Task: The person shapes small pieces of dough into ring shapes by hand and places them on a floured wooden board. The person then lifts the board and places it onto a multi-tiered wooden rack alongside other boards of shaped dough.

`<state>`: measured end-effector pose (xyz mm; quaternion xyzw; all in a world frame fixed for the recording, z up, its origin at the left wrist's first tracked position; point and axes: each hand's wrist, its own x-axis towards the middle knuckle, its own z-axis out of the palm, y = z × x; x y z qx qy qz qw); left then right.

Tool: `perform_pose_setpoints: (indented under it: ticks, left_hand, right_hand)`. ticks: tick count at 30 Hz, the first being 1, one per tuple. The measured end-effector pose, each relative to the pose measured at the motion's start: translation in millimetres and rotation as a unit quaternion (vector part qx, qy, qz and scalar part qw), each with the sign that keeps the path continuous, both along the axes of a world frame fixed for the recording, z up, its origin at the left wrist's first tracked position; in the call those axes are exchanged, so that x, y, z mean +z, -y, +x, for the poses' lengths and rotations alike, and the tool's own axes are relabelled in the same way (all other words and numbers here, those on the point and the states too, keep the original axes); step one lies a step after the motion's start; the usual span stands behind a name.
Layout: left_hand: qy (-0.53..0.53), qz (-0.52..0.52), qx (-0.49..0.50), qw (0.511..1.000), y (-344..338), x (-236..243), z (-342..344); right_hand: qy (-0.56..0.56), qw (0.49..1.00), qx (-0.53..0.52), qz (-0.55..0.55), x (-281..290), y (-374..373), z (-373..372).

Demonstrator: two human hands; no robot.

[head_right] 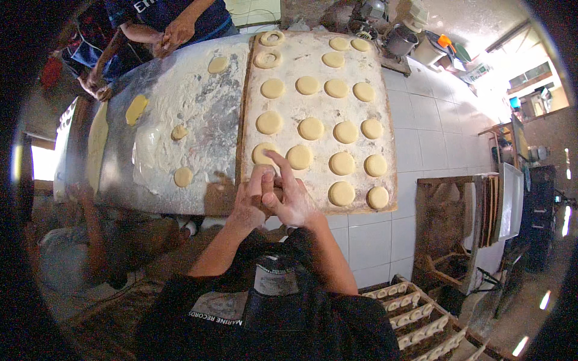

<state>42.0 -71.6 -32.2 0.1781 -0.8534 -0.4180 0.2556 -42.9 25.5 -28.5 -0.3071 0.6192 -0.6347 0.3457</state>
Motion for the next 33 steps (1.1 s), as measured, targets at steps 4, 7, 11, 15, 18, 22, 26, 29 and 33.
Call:
perform_pose_setpoints:
  ticks: [4,7,11,15,18,22,26,29,33]
  left_hand:
    - [-0.007,0.065,0.048,0.997,6.5,-8.5,3.8]
    - [0.088,0.174,0.095,0.976,16.2,-12.3,14.8]
    - [0.248,0.159,0.176,0.939,27.9,0.3,8.4]
    - [0.320,0.014,0.169,0.932,42.4,-21.1,21.1]
    - [0.350,0.017,0.071,0.934,38.4,-23.3,32.6]
    - [0.332,0.005,0.055,0.942,38.9,-32.9,38.1]
    - [0.267,0.012,0.052,0.962,57.3,-15.6,20.1]
    - [0.256,-0.091,0.046,0.961,69.0,-25.9,-17.7]
    - [0.089,-0.111,-0.100,0.985,71.9,-71.6,-32.1]
  right_hand:
    - [0.232,0.966,0.004,-0.112,-20.1,-15.8,-18.7]
    - [0.284,0.955,0.009,-0.089,1.8,-10.8,-14.9]
    - [0.019,0.991,-0.084,0.105,-44.7,9.3,-14.3]
    - [-0.197,0.945,-0.055,0.255,-34.1,-3.6,-5.5]
    - [-0.322,0.901,-0.057,0.286,-41.7,2.3,7.4]
    - [-0.352,0.889,-0.036,0.292,-43.2,7.2,9.1]
    - [-0.254,0.919,-0.131,0.271,-43.3,-1.4,-20.9]
    - [-0.367,0.835,-0.160,0.377,-49.1,7.5,-50.3]
    - [-0.329,0.852,-0.020,0.407,-47.3,35.1,-67.6]
